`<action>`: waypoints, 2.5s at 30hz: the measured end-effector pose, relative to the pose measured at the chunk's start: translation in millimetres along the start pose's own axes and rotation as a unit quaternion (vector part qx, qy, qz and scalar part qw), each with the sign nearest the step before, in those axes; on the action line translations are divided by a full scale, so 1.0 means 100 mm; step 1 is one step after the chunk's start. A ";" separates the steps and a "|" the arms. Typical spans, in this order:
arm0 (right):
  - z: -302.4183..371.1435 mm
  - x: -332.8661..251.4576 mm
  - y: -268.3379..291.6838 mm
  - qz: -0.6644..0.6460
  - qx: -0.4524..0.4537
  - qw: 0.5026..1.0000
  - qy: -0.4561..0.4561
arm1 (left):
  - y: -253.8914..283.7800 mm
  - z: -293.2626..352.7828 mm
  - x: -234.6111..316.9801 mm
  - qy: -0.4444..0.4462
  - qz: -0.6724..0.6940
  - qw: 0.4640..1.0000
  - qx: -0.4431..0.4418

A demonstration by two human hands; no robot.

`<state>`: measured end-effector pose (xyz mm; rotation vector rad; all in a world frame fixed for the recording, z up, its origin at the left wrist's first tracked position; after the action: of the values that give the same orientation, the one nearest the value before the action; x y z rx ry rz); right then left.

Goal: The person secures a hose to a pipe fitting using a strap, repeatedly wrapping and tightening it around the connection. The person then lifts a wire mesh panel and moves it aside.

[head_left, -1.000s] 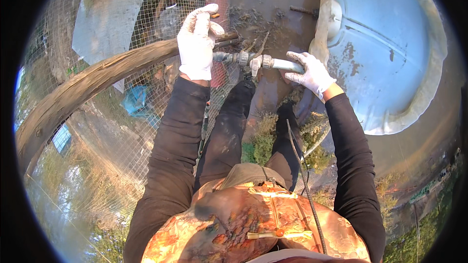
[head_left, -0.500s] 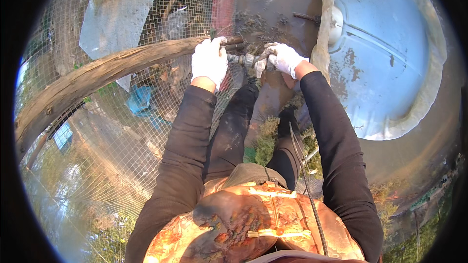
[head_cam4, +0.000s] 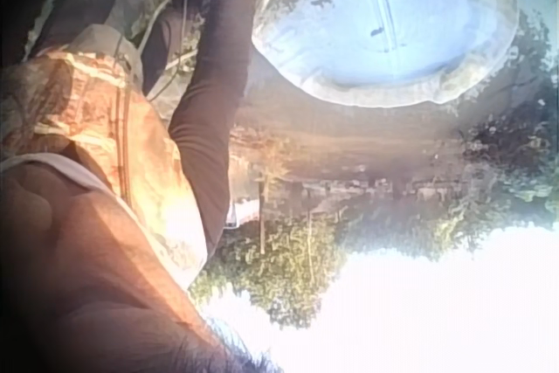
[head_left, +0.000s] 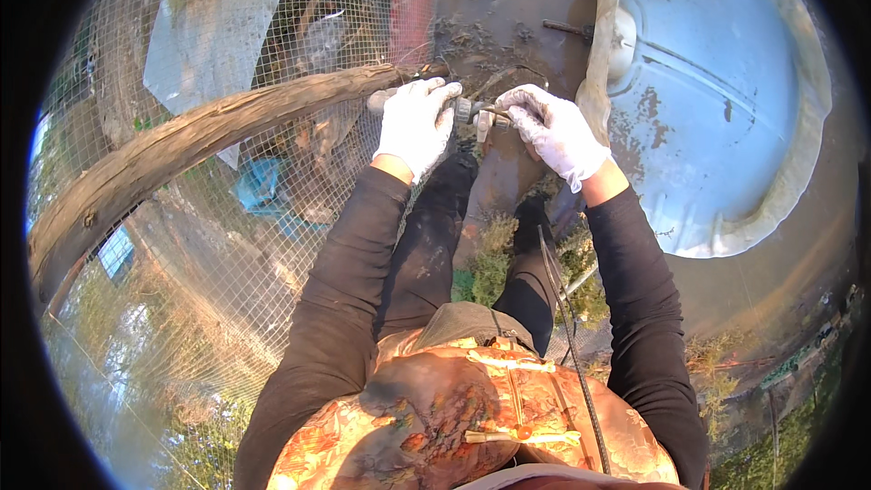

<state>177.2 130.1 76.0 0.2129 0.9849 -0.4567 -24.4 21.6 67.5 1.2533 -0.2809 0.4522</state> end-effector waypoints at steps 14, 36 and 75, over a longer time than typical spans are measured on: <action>-0.11 -0.23 -0.02 -0.200 0.052 0.975 0.086 | -0.49 -0.05 -0.13 -0.002 -0.044 0.991 -0.125; -0.65 1.13 0.38 0.189 0.166 0.966 -0.064 | -0.58 -0.46 -0.09 0.167 0.388 0.887 -0.188; -0.03 1.86 -1.01 0.094 0.254 0.962 -0.026 | -0.83 -0.79 0.68 -0.071 -0.103 0.886 -0.446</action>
<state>215.3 -9.4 -79.2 0.7465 0.7720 -0.5319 71.2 88.5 4.1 0.3947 -0.4131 0.0129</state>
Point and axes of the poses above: each hand's wrist, its own z-axis away from the middle knuckle, its own y-axis out of the back of the hand, x = y × z, the point moved 3 cm from there along -z, towards the middle knuckle, and after that the axes turned 6 degrees about -x, right-handed, at the moved point
